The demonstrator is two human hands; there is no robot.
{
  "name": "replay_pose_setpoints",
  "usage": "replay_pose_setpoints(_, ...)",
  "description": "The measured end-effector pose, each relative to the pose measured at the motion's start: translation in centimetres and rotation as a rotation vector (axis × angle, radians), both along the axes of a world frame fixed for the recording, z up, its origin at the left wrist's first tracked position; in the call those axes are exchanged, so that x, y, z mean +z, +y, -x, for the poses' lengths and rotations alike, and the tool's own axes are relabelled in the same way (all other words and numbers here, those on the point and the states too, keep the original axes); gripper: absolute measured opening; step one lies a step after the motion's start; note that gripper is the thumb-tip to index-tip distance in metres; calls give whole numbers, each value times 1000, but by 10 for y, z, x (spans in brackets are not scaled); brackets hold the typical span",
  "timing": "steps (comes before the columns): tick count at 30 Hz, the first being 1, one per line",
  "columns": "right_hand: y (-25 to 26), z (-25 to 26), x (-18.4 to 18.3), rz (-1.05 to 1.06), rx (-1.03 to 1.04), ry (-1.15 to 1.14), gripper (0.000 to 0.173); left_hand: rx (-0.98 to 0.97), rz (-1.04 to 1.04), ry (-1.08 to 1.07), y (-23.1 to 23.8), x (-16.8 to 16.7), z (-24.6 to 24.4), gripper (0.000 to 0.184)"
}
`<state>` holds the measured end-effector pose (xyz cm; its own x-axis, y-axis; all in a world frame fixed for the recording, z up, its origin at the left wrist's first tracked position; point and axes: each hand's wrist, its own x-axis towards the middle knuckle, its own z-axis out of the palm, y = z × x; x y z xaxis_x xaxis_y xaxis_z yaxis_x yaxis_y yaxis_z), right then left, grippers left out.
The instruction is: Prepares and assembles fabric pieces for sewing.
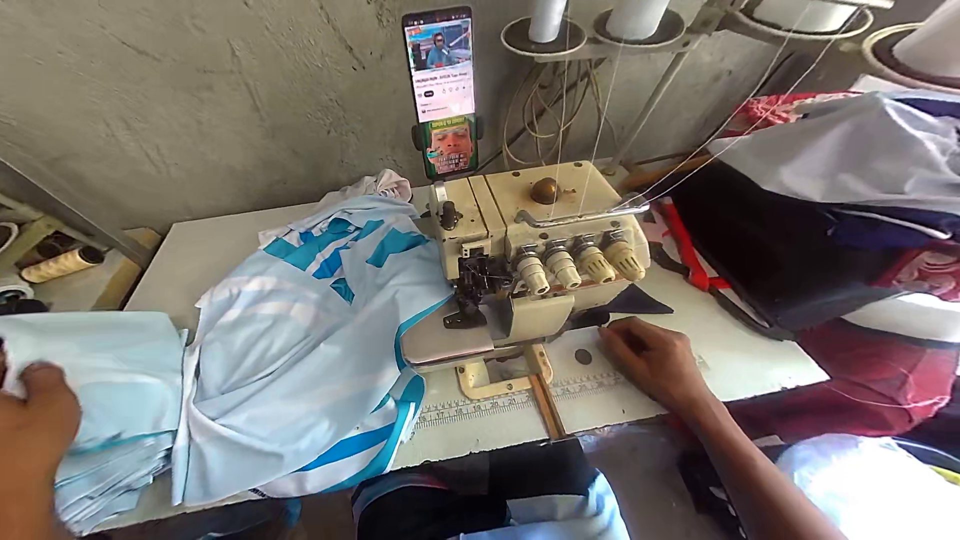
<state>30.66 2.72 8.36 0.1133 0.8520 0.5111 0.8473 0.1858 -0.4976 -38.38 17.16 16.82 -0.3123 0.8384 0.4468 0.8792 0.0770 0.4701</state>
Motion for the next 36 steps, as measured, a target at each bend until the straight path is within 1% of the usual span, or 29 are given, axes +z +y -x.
replay_pose_setpoints(1, -1, 0, -1, -2, -4, 4, 31, -79, -15, 51, -6, 12, -21, 52)
replay_pose_setpoints(2, -1, 0, -1, -1, -7, 8, 32, -138, -9, 103, -16, 29, -53, 49)
replay_pose_setpoints(4, -3, 1, 1, 17, -14, -3, 34, -210, 102, 191, -34, 53, -121, 40)
replay_pose_setpoints(5, -5, 2, 3, 33, -9, -11, 35, -242, 165, 230, -42, 54, -149, 37)
replay_pose_setpoints(7, -6, 4, 6, 59, 8, -24, 36, -343, 223, 348, -54, 37, -190, 34)
replay_pose_setpoints(9, -7, 5, 6, 83, 28, -23, 38, -460, 201, 445, -63, 6, -215, 32)
replay_pose_setpoints(11, -7, 5, 7, 93, 33, -30, 37, -538, 188, 440, -69, -22, -234, 26)
replay_pose_setpoints(13, -6, 5, 7, 95, 29, -48, 37, -567, 175, 399, -75, -39, -243, 23)
replay_pose_setpoints(16, -7, 6, 7, 99, 20, -78, 39, -563, 140, 314, -80, -43, -243, 21)
replay_pose_setpoints(17, -6, 6, 7, 101, 18, -83, 40, -567, 122, 251, -81, -39, -241, 22)
replay_pose_setpoints(19, -5, 6, 7, 99, 10, -86, 40, -576, 97, 53, -82, -20, -230, 24)
replay_pose_setpoints(22, -5, 6, 7, 103, 3, -82, 40, -570, -53, -264, -68, 5, -192, 21)
replay_pose_setpoints(23, -5, 7, 7, 103, 2, -83, 40, -560, -66, -357, -61, 10, -175, 21)
replay_pose_setpoints(25, -6, 8, 8, 113, -6, -80, 40, -503, 3, -495, -51, 12, -142, 20)
replay_pose_setpoints(26, -6, 9, 8, 115, -9, -78, 40, -457, 64, -526, -49, 9, -127, 19)
replay_pose_setpoints(28, -5, 9, 8, 111, -13, -76, 40, -369, 149, -514, -48, -5, -105, 20)
replay_pose_setpoints(30, -3, 9, 8, 116, -20, -73, 40, -305, 120, -457, -53, -17, -93, 20)
replay_pose_setpoints(31, -3, 8, 7, 124, -24, -73, 41, -273, 70, -399, -56, -16, -91, 22)
replay_pose_setpoints(32, -2, 7, 7, 132, -27, -77, 41, -250, 9, -310, -60, -11, -92, 25)
replay_pose_setpoints(34, -2, 8, 7, 147, -32, -86, 41, -249, -102, -67, -70, 12, -101, 29)
replay_pose_setpoints(36, -2, 9, 8, 153, -36, -84, 41, -326, -135, 152, -77, 36, -120, 30)
